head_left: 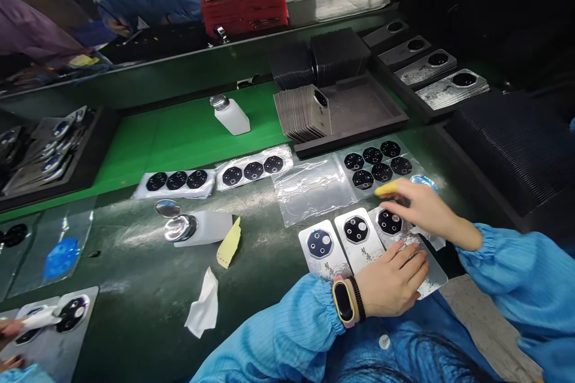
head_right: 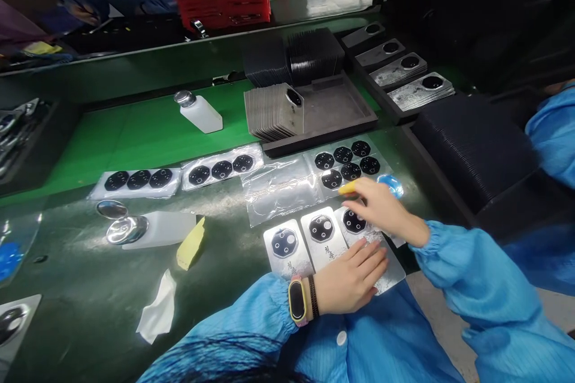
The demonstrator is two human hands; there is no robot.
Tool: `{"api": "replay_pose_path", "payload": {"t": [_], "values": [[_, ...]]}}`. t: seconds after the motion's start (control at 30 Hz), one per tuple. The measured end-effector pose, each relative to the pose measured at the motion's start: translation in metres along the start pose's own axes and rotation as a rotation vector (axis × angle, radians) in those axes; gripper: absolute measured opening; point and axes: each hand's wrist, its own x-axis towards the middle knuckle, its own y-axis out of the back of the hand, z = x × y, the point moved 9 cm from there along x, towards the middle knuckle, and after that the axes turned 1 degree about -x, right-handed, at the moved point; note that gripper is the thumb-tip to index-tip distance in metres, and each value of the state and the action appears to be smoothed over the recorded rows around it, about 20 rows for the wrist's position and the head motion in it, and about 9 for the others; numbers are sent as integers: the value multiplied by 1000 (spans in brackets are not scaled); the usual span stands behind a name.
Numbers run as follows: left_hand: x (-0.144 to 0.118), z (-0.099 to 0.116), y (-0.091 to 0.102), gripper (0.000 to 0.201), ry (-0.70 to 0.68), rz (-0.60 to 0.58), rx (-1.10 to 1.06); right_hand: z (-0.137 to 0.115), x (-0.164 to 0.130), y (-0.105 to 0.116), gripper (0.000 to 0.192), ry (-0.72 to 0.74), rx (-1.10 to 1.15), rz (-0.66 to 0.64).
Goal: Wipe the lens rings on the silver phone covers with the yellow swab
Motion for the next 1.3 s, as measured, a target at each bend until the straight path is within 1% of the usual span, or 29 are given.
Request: {"api": "replay_pose_path", "payload": {"t": [0.07,0.13,0.23,0.4,0.63,0.73,0.97,1.07,1.23,1.3], "values": [[0,0,1,45,-7,19,-11,-22,11,-26,10,71,92,-123],[0,0,2,45,-14,37,-27,-38,20,-45,11,129,115,-196],[1,0,-2,45,-14,24,-60,-49,25,-60,15,171,104,-248],[3,0,-3,44,-14,26,-88,-54,22,-61,14,208,35,-256],[1,-1,4,43,-12,127,-55,-54,23,-67,10,192,-12,-294],[0,-1,4,43,-8,145,-38,-54,25,-68,7,192,-40,-307],[-2,0,7,43,-14,201,-23,-56,26,-69,7,221,-82,-279],[-1,0,4,44,-13,157,-28,-57,28,-70,8,218,-98,-291],[1,0,-3,45,-13,35,-46,-57,31,-72,10,205,-87,-346],[1,0,-3,46,-10,25,-46,-57,33,-74,12,203,-67,-384]]}}
